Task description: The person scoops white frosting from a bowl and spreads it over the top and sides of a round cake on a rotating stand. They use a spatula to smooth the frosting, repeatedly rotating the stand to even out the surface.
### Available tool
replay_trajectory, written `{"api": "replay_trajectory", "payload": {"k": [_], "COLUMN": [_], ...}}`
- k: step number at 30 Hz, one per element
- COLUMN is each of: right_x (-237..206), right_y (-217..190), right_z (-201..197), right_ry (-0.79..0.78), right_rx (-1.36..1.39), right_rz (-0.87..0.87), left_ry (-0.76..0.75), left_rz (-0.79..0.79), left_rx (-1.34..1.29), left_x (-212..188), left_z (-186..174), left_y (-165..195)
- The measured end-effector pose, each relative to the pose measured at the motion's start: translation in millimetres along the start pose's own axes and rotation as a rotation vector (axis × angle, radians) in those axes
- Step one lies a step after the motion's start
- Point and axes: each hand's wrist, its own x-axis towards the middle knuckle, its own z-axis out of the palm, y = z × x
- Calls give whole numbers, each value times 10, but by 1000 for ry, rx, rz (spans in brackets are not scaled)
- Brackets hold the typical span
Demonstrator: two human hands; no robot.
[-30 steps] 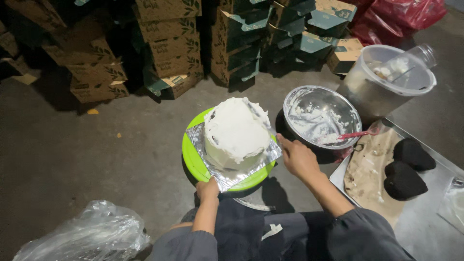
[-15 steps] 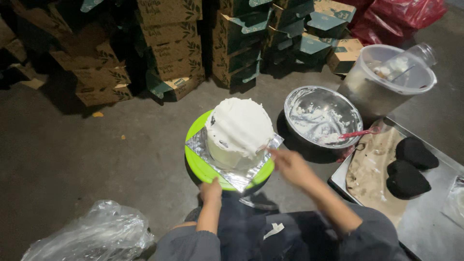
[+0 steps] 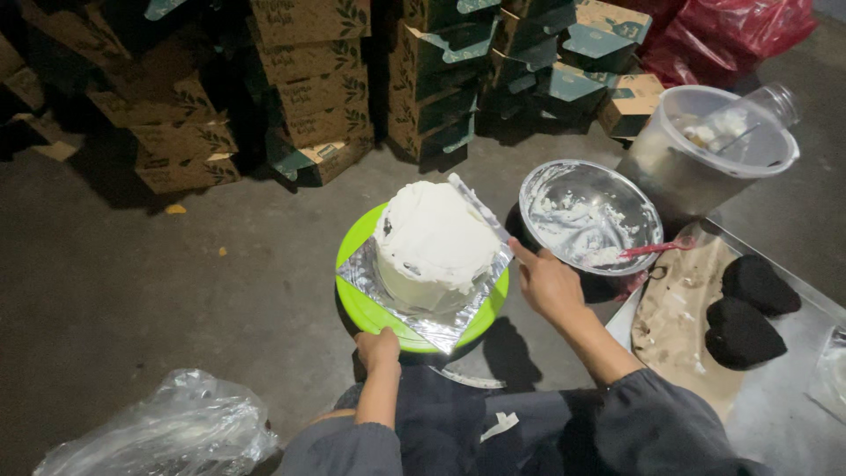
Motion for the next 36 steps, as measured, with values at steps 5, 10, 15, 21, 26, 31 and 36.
{"api": "replay_trajectory", "payload": {"k": [5,10,15,21,26,31,36], "right_x": [-238,-477,-102,247,8,-248,-425], "right_y": [-160,-237,-12,230,216,-1,-201], "right_z": [-76,-103,-147,-119,-79,-94,-136], "right_ry": [-149,-198,-154,-173,-180,-315,-257], "right_rx": [18,392,577,350,461,454,330], "right_rz": [-21,-252,-119,32,-134,-67,-219], "left_ry": [1,-21,43,75,-245,-150,6], "left_rz": [9,29,54,89,-123,25,-14], "left_rx": [3,-4,71,47,-125,28,21], "left_x": [-18,-47,53,117,-10,-87,-15], "left_z": [-1,4,17,30,39,44,25], "left_y": [-8,-19,14,41,-15,-65,-76]}}
